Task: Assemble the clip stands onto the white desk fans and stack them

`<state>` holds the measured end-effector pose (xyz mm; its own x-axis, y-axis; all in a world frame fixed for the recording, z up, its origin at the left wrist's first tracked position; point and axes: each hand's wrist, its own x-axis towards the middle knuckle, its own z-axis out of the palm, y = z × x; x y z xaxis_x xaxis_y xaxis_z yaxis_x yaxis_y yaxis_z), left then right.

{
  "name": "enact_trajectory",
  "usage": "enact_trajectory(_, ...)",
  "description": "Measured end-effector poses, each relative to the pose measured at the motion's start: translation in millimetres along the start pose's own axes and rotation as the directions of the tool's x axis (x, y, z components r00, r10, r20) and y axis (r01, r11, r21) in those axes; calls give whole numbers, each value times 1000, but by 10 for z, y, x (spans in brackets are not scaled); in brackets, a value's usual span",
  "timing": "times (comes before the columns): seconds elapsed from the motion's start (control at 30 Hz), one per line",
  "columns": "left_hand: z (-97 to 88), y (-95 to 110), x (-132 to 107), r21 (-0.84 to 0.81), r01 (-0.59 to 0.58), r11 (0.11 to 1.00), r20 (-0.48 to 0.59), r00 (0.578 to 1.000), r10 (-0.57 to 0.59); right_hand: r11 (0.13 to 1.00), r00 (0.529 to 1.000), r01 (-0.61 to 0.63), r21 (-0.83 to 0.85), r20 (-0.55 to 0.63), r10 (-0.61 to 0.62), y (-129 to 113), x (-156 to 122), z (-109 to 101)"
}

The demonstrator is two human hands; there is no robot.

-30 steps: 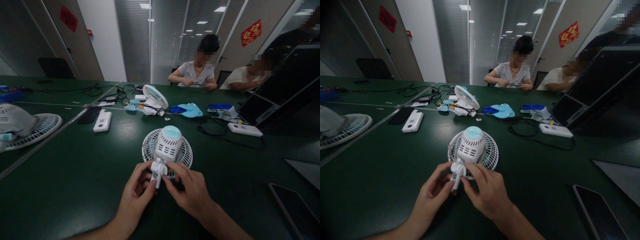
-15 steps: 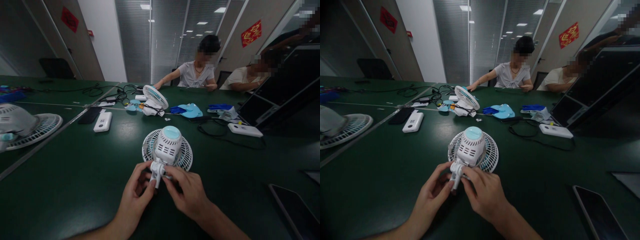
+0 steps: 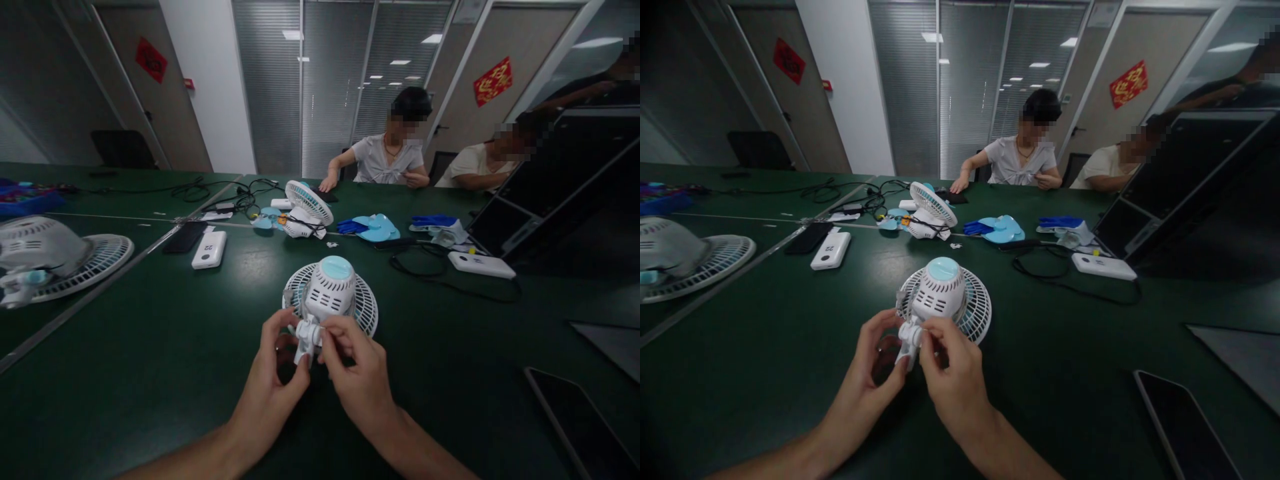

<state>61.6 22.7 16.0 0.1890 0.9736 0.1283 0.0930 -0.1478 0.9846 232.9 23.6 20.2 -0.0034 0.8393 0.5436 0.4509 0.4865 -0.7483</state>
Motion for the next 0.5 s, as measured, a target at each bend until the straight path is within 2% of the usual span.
enact_trajectory(0.07,-5,63,52,122,-67,990,47,997,61,995,997,-75,72,38,72,-16,-27,26)
enact_trajectory(0.17,-10,167,147,300,-147,943,159,982,103,996,996,-74,44,57,72,3,-55,-12)
enact_trajectory(0.27,-42,225,262,375,-179,910,189,975,113,998,1000,8,-70,3,-8,41,-61,-145)
enact_trajectory(0.37,-133,211,407,398,-176,900,145,981,128,982,994,113,-152,3,-114,36,-54,-304)
enact_trajectory(0.5,-335,165,460,387,-137,912,105,989,104,930,946,324,-174,39,-322,-102,-40,-461)
